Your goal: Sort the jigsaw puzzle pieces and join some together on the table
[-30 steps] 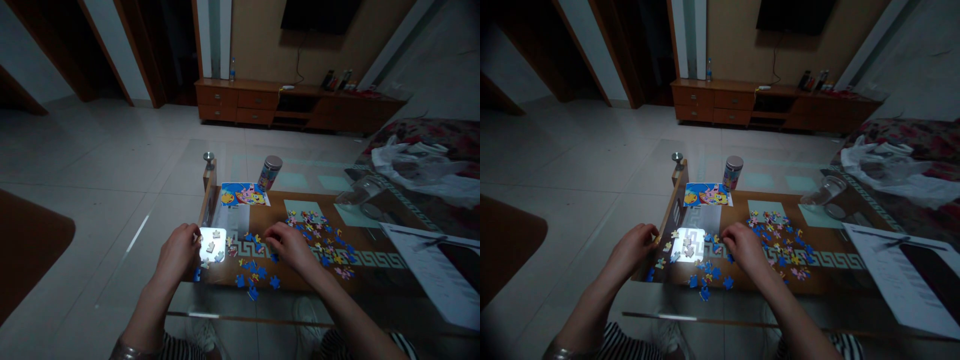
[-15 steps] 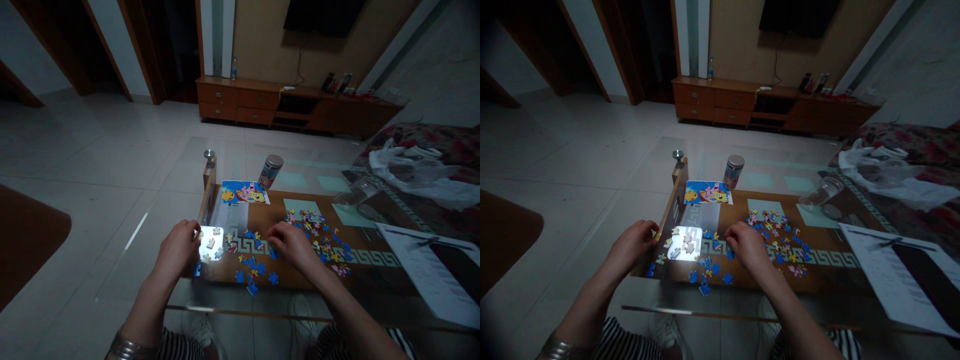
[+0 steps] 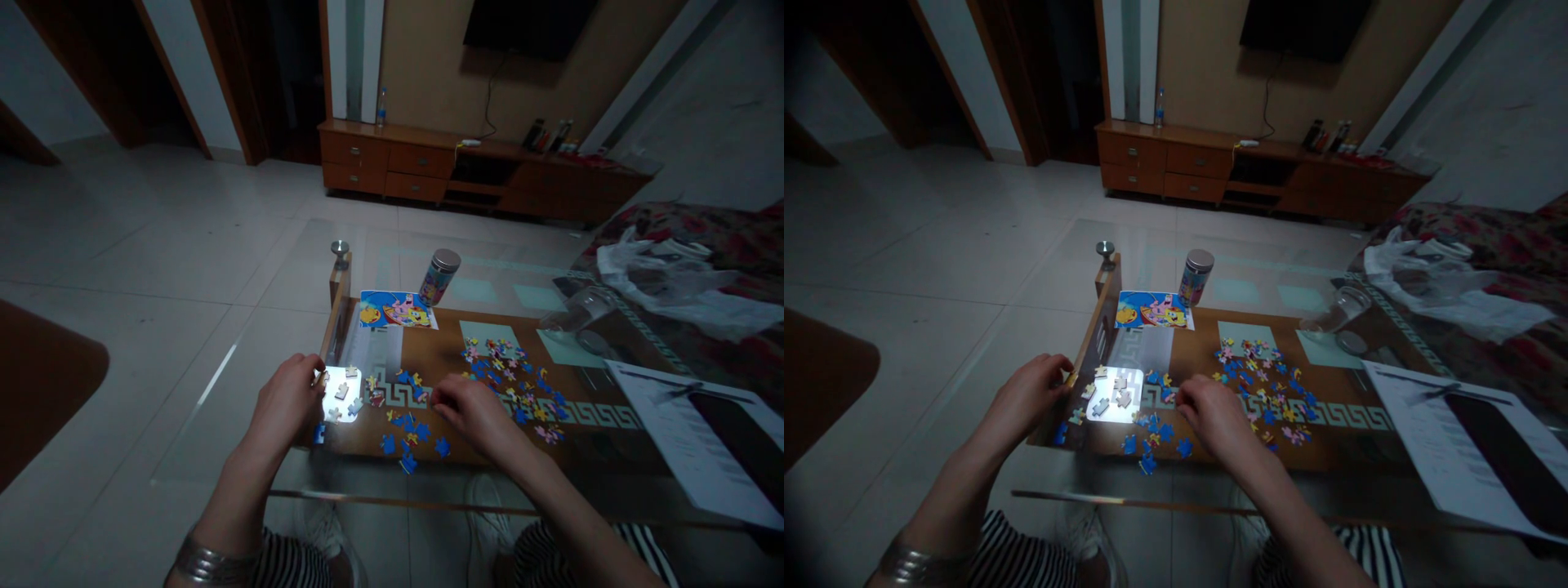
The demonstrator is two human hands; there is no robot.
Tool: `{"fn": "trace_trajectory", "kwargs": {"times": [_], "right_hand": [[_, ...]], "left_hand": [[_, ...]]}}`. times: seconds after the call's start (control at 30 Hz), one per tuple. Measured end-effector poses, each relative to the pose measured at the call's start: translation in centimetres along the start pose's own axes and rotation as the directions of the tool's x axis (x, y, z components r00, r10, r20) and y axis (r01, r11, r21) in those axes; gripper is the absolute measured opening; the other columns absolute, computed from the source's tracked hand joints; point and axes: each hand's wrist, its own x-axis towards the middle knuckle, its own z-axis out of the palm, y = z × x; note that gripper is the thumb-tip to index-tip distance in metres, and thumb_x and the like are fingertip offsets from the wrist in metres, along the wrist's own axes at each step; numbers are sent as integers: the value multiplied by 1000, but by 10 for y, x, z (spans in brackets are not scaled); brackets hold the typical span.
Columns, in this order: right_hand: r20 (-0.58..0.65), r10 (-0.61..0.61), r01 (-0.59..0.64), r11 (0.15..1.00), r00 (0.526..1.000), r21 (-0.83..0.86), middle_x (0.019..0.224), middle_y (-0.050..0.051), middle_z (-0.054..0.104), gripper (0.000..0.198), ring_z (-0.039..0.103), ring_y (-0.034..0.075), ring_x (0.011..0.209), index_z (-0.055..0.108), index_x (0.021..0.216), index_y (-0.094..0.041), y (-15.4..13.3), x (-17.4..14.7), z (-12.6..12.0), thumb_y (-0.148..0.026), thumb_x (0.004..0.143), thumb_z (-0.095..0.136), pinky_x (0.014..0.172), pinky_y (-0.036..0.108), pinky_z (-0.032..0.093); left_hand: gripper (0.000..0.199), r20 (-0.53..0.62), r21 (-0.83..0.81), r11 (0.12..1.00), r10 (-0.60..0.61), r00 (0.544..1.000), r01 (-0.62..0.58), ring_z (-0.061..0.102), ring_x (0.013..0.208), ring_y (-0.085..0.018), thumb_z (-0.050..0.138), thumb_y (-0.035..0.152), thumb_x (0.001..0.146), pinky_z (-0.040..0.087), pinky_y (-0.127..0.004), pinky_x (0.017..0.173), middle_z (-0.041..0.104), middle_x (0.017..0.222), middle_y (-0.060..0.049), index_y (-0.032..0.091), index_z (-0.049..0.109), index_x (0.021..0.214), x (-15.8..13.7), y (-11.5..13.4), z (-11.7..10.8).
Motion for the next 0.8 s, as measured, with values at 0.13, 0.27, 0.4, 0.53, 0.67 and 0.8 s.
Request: {"fn": "trace_trajectory", "kwargs": {"times": [0.13,0.27,0.4,0.53,0.67,0.8], "right_hand": [[84,-105,99,993,991,69,74,1,60,16,54,14,68,62,71,-18,-13,-8,6,-3,72,56,60,24,37],[157,-197,178,976,968,124,75,0,60,17,53,12,68,63,70,-19,-26,-15,10,-4,75,57,59,22,36],[197,-267,238,959,943,156,81,0,61,11,55,13,74,63,76,-21,-32,-19,12,-10,79,59,63,23,38],[183,-278,255,957,943,139,83,0,61,10,55,14,75,63,82,-22,-34,-19,17,-14,77,63,62,24,37],[210,-307,286,950,928,123,87,1,62,14,56,16,81,62,85,-23,-34,-19,21,-11,77,61,66,25,39],[209,-269,254,962,940,96,86,1,62,18,56,16,80,62,83,-22,-30,-16,20,-7,75,58,67,26,40]], "left_hand": [[19,0,4,1000,-17,1000,17,55,85,-20,48,21,78,41,-28,68,57,90,-4,21,58,94,0,0,0],[24,-11,0,1000,-29,1000,29,55,85,-19,43,16,78,41,-28,70,58,92,-5,21,59,95,0,-1,0],[26,-49,16,998,-54,997,55,56,88,-21,40,14,79,41,-30,71,59,94,-6,20,59,95,0,-1,0],[19,-69,15,998,-58,996,59,57,89,-22,43,21,82,41,-30,72,60,96,-7,20,58,94,-1,-1,-1],[18,-76,22,998,-54,996,56,56,91,-22,43,22,83,41,-30,72,60,97,-7,20,58,92,-2,0,-1],[17,-80,23,998,-49,996,51,56,91,-23,43,23,82,41,-31,72,60,96,-7,20,57,92,-4,1,-2]]}}
